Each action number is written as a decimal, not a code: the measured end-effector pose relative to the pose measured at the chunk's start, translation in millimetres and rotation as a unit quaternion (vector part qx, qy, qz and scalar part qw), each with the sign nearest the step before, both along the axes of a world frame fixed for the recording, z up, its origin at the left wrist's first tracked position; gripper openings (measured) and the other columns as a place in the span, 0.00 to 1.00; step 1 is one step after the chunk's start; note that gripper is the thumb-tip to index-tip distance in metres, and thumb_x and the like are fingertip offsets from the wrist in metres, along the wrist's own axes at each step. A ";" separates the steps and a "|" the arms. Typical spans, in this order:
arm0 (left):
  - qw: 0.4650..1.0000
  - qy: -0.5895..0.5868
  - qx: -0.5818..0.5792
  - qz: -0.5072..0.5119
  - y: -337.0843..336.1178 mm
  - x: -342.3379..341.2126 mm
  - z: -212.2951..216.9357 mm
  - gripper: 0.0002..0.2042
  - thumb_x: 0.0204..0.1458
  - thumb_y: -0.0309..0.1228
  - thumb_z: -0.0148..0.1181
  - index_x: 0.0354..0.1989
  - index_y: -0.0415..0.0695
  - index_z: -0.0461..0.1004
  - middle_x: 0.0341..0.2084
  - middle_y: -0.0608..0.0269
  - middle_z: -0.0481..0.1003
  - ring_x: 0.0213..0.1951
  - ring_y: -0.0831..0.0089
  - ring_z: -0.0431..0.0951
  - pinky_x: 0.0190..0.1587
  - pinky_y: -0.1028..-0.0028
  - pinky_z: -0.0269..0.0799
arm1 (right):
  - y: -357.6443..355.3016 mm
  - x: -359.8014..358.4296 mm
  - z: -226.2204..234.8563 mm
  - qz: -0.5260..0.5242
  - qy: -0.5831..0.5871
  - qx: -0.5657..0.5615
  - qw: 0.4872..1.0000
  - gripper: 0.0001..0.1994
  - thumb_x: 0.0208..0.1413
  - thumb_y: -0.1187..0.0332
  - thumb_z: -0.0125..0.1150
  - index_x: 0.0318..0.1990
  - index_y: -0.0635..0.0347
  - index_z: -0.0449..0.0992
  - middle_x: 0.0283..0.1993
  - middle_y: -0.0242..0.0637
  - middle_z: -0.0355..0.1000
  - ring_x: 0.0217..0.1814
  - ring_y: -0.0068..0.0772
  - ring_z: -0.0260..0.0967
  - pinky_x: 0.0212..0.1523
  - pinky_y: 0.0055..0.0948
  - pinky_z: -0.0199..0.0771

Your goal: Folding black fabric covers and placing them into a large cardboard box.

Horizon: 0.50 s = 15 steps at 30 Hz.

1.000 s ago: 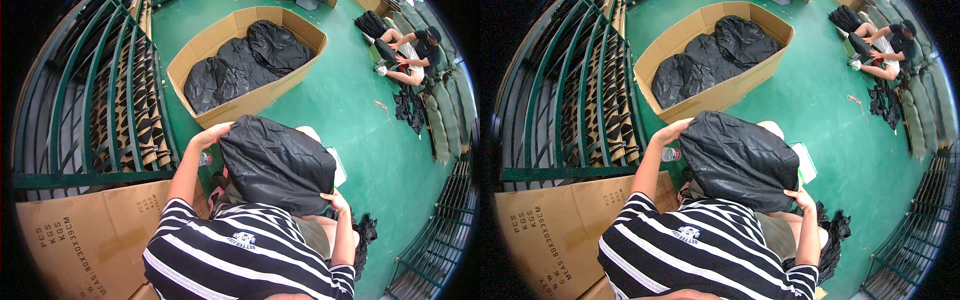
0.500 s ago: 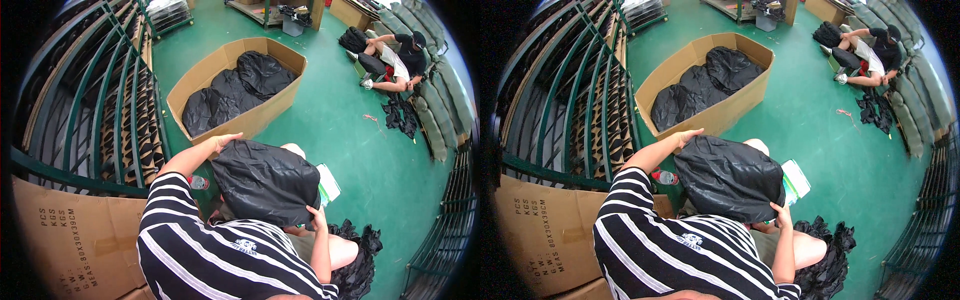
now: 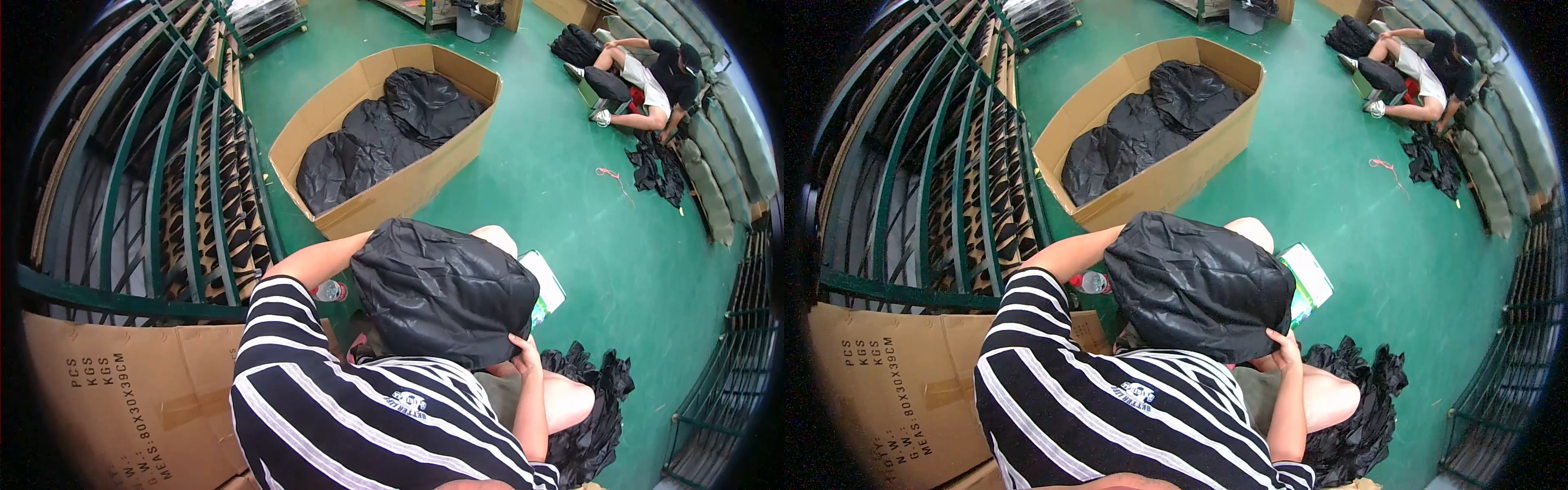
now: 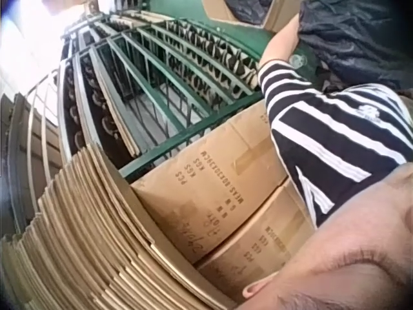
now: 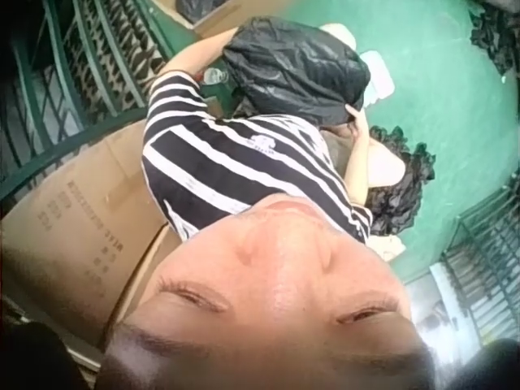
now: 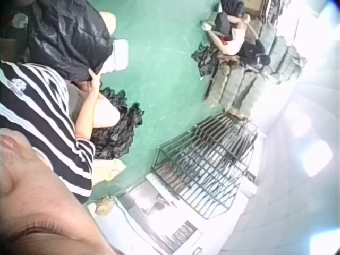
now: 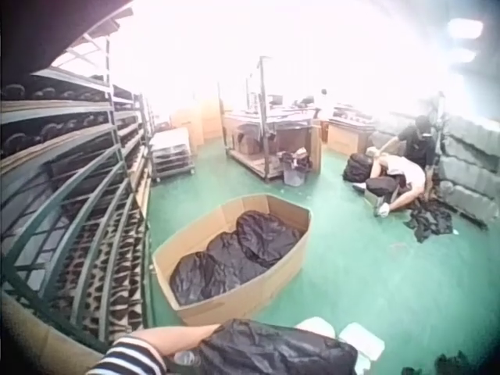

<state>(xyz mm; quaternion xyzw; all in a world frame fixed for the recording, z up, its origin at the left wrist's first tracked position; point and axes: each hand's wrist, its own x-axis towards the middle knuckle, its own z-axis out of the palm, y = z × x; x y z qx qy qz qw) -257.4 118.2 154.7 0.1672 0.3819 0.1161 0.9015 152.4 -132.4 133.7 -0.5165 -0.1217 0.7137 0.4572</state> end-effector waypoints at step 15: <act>0.990 0.002 0.080 0.114 -59.5 -8.2 27.5 0.41 0.49 0.69 0.43 0.57 0.44 0.69 0.51 0.56 0.73 0.52 0.62 0.73 0.57 0.62 0.65 | -6.0 -19.5 70.4 -0.015 -0.115 0.055 0.992 0.29 0.40 0.76 0.67 0.54 0.69 0.66 0.48 0.44 0.72 0.47 0.40 0.72 0.49 0.35 0.74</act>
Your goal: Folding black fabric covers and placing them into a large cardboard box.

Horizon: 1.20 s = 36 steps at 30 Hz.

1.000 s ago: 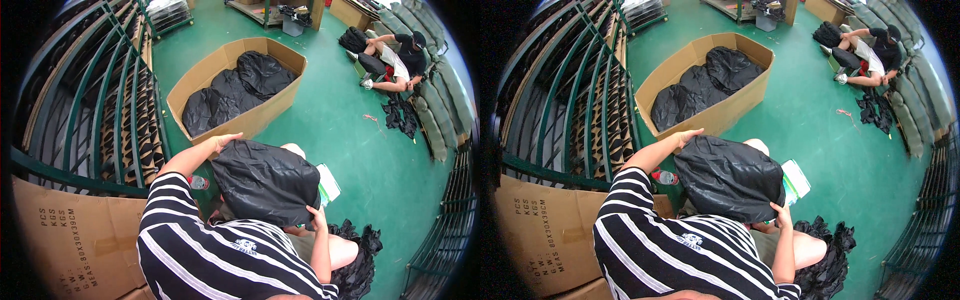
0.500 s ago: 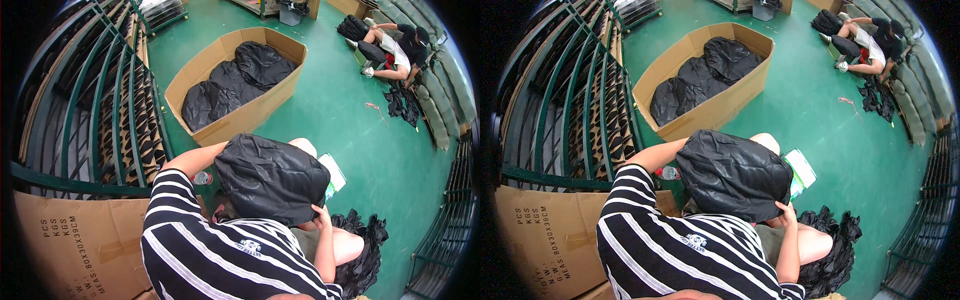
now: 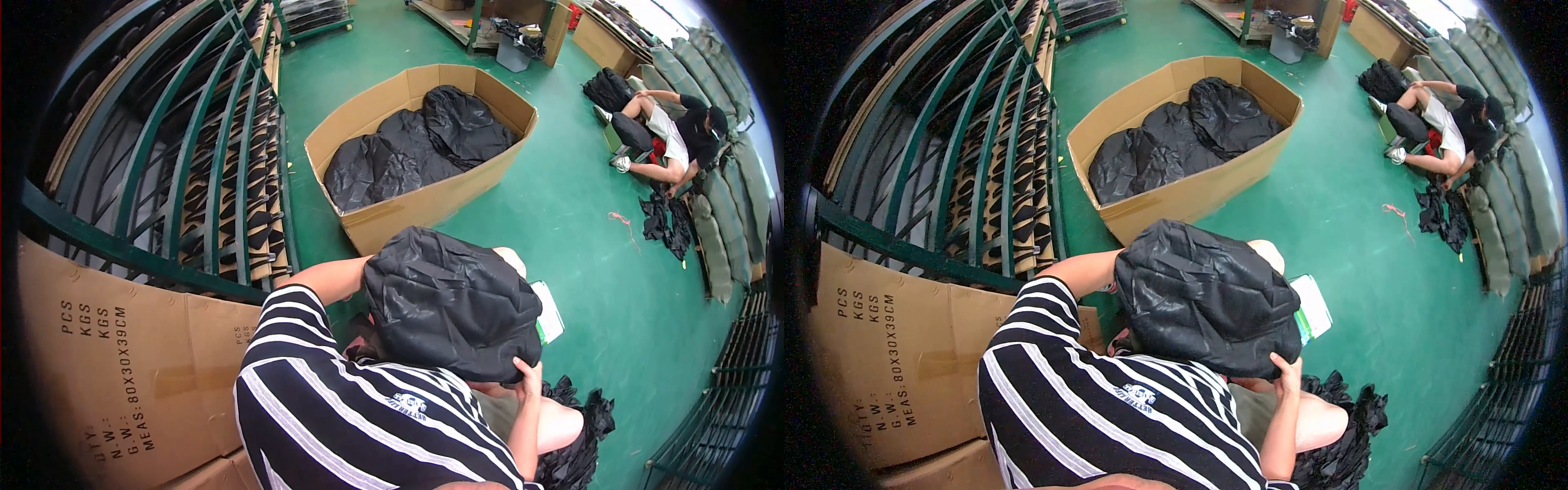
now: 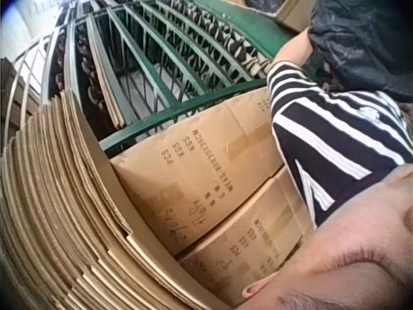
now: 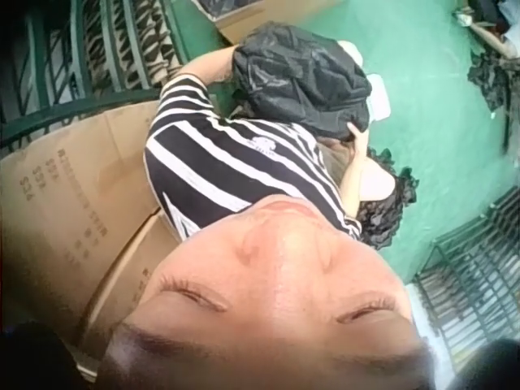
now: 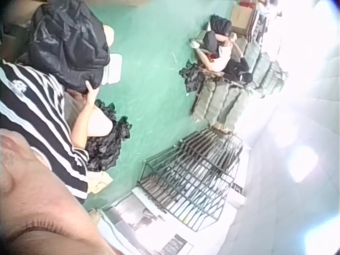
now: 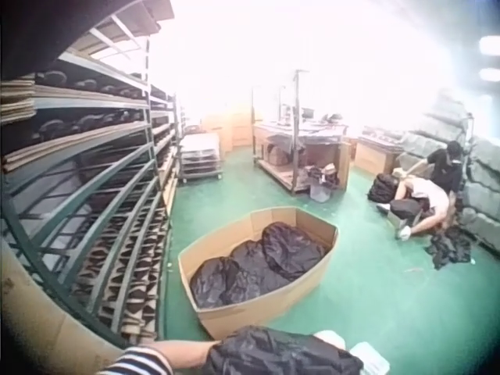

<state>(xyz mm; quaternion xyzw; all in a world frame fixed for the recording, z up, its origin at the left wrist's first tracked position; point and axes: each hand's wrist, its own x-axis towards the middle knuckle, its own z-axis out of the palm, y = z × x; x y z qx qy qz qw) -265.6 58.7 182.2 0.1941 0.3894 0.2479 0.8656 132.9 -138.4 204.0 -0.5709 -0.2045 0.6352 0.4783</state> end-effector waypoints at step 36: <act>0.974 -0.200 0.057 -0.085 -24.4 -83.1 -45.5 0.48 0.47 0.62 0.56 0.66 0.36 0.49 0.64 0.53 0.57 0.63 0.63 0.58 0.65 0.64 0.51 | 179.5 -89.9 295.3 0.376 -0.315 0.120 0.863 0.11 0.42 0.82 0.63 0.36 0.71 0.74 0.30 0.29 0.73 0.32 0.19 0.67 0.35 0.22 0.69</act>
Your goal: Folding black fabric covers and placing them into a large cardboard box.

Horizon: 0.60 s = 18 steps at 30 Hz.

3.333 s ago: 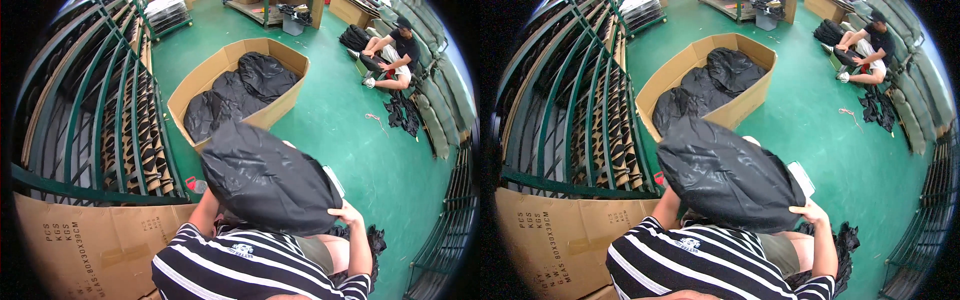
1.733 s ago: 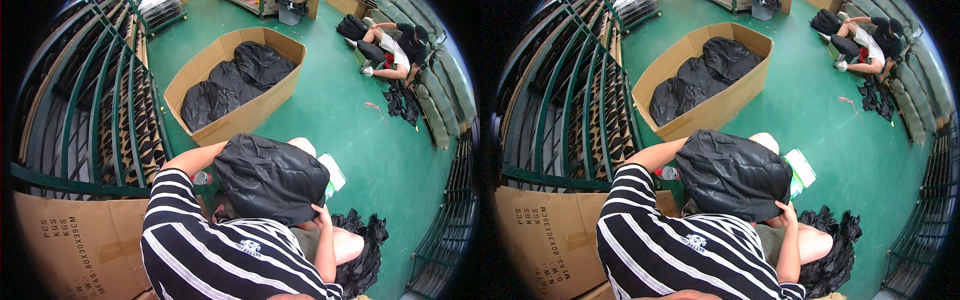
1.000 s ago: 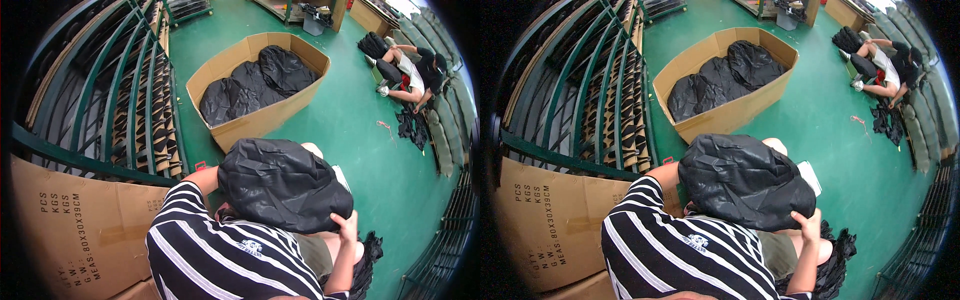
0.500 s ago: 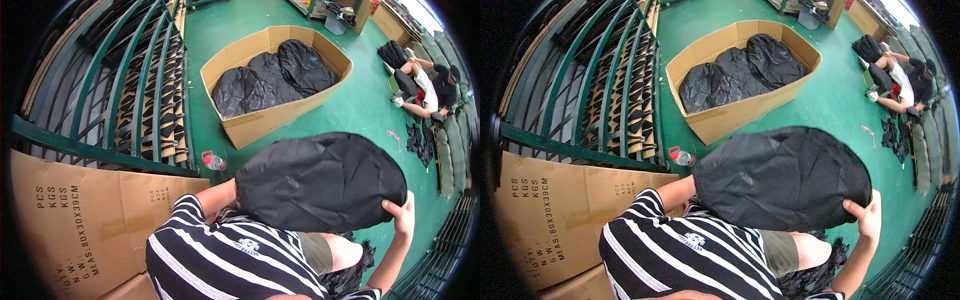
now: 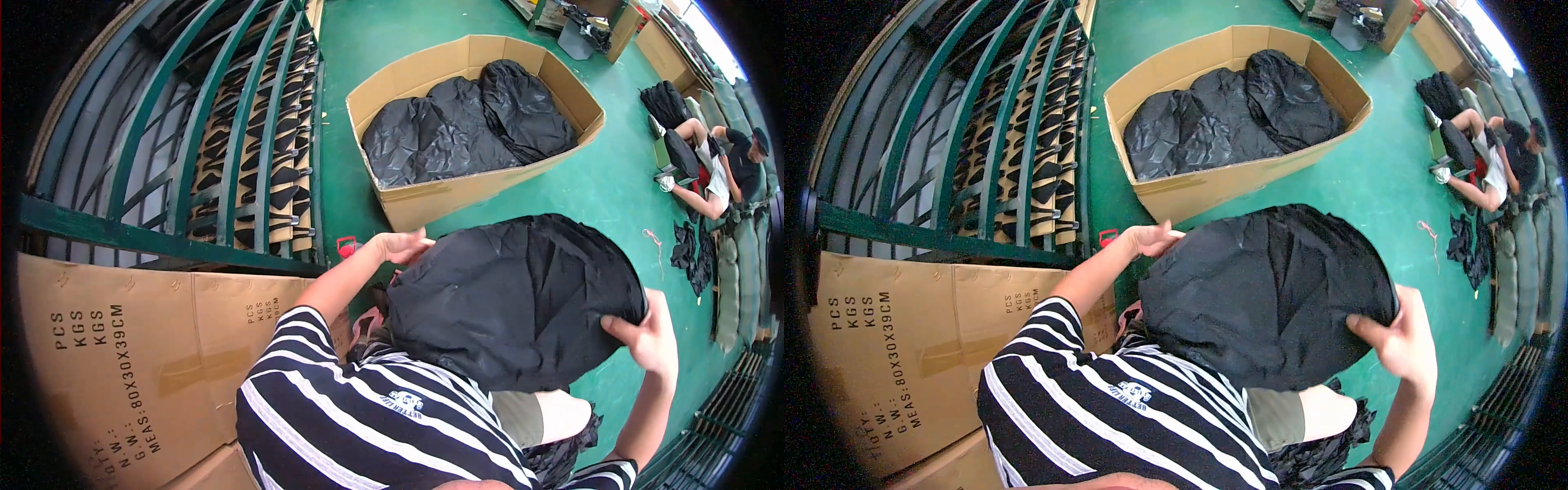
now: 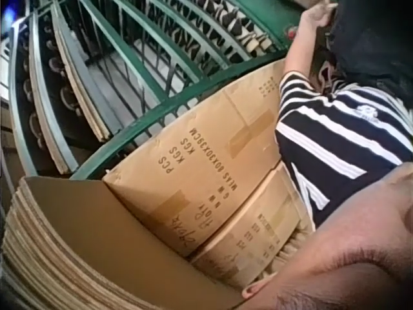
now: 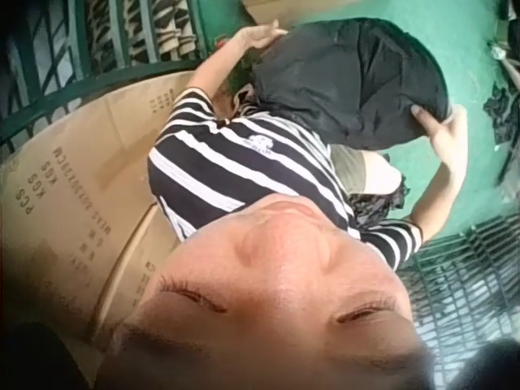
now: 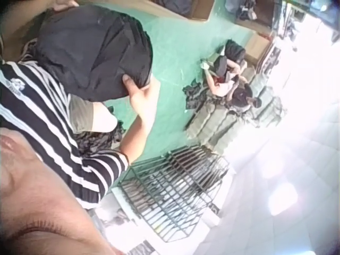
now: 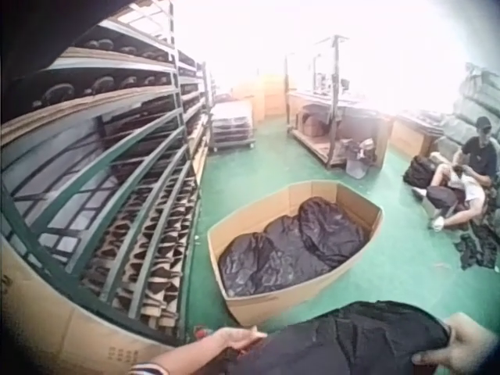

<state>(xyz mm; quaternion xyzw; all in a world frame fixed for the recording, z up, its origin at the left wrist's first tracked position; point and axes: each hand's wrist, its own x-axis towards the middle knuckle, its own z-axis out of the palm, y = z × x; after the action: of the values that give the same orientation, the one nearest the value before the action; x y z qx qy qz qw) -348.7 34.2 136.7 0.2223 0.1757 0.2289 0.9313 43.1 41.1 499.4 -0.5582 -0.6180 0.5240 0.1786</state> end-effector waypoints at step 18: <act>0.980 0.131 -0.007 0.149 -4.3 58.7 130.1 0.33 0.36 0.19 0.61 0.58 0.40 0.65 0.51 0.54 0.72 0.51 0.60 0.73 0.57 0.61 0.66 | 131.4 26.6 -6.6 -0.003 -0.090 0.063 0.994 0.22 0.36 0.78 0.63 0.45 0.67 0.73 0.41 0.35 0.73 0.42 0.30 0.70 0.50 0.29 0.68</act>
<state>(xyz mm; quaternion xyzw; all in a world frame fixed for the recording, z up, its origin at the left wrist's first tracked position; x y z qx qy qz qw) -290.0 29.9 266.9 0.2151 0.3293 0.3326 0.8571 69.7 172.5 492.8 -0.5929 -0.6615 0.4308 0.1589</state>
